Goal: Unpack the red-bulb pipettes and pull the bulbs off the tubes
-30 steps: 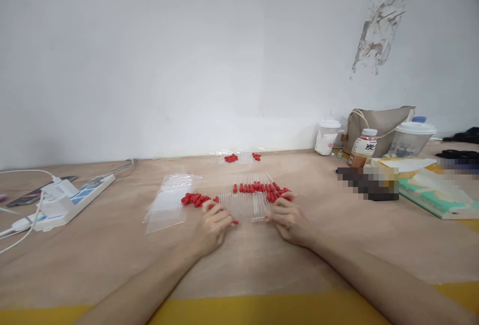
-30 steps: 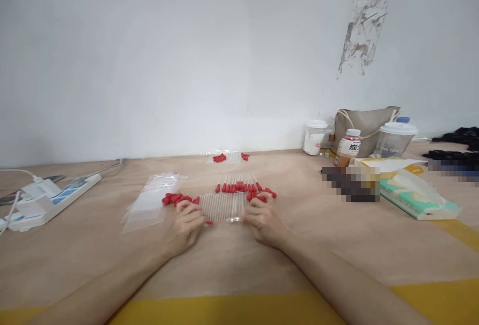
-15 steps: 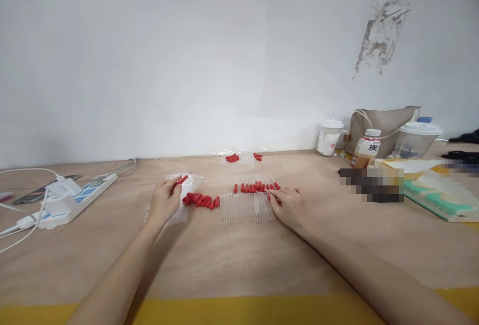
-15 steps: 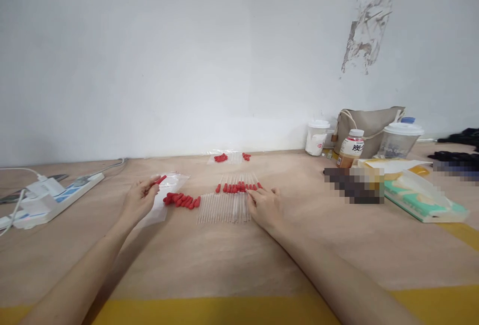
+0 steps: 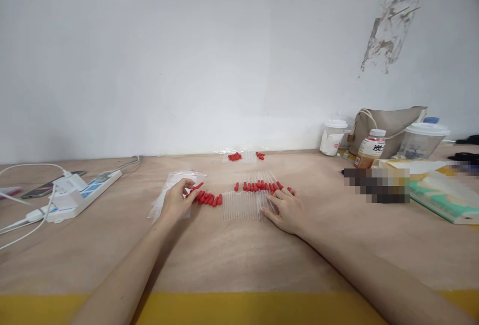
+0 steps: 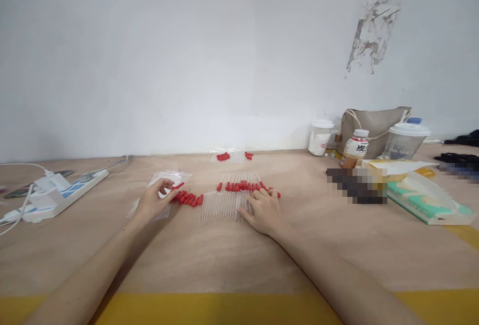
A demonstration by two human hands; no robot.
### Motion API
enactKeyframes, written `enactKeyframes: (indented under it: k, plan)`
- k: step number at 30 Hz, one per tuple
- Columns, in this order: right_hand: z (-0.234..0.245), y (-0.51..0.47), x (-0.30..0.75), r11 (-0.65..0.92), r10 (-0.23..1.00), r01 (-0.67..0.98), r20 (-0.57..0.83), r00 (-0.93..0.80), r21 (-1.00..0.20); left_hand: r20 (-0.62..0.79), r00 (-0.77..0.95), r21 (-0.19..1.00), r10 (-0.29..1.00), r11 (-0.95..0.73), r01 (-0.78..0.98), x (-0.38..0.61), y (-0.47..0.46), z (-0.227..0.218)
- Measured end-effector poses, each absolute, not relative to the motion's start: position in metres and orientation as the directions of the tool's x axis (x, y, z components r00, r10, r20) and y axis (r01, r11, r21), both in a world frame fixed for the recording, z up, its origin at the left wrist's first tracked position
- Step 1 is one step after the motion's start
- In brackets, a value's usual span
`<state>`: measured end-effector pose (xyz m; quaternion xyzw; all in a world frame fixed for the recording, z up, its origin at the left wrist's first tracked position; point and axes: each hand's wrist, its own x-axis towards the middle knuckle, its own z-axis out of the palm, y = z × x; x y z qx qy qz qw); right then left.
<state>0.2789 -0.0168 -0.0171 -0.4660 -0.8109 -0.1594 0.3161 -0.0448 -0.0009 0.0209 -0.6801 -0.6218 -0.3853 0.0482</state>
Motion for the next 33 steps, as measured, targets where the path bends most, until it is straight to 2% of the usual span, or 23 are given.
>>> enactKeyframes:
  k: [4,9,14,18,20,22,24,27,33]
  plan:
    - [-0.016,-0.018,0.279,0.518,0.663,0.855,0.646,-0.379,-0.029,0.567,-0.047,0.344,0.822,-0.184,0.921,-0.046,0.001,0.020]
    - [-0.017,-0.018,0.280,0.519,0.644,0.854,0.671,-0.368,-0.029,0.571,0.016,0.292,0.821,-0.222,0.930,-0.049,0.003,0.018]
    - [-0.018,-0.017,0.282,0.526,0.619,0.848,0.711,-0.334,-0.059,0.575,-0.029,0.341,0.818,-0.207,0.917,-0.051,0.002,0.020]
    - [-0.018,-0.016,0.283,0.535,0.619,0.837,0.727,-0.298,-0.112,0.688,-0.170,0.390,0.706,-0.162,0.907,-0.049,-0.002,0.027]
    - [-0.018,-0.016,0.284,0.539,0.617,0.832,0.734,-0.283,-0.132,0.756,-0.183,0.355,0.628,-0.158,0.922,-0.042,-0.005,0.033]
    - [-0.018,-0.015,0.284,0.537,0.613,0.831,0.744,-0.266,-0.145,0.777,-0.098,0.264,0.622,-0.181,0.947,-0.030,-0.006,0.039]
    - [-0.017,-0.015,0.284,0.528,0.614,0.834,0.751,-0.243,-0.161,0.707,0.028,0.163,0.706,-0.201,0.966,-0.012,-0.003,0.045]
    - [-0.017,-0.016,0.284,0.520,0.614,0.837,0.756,-0.227,-0.170,0.423,0.071,0.090,0.903,-0.120,0.989,0.020,0.012,0.048]
    - [-0.014,-0.017,0.293,0.471,0.603,0.863,0.780,-0.164,-0.182,0.224,-0.026,0.118,0.974,0.000,0.993,0.062,0.058,0.039]
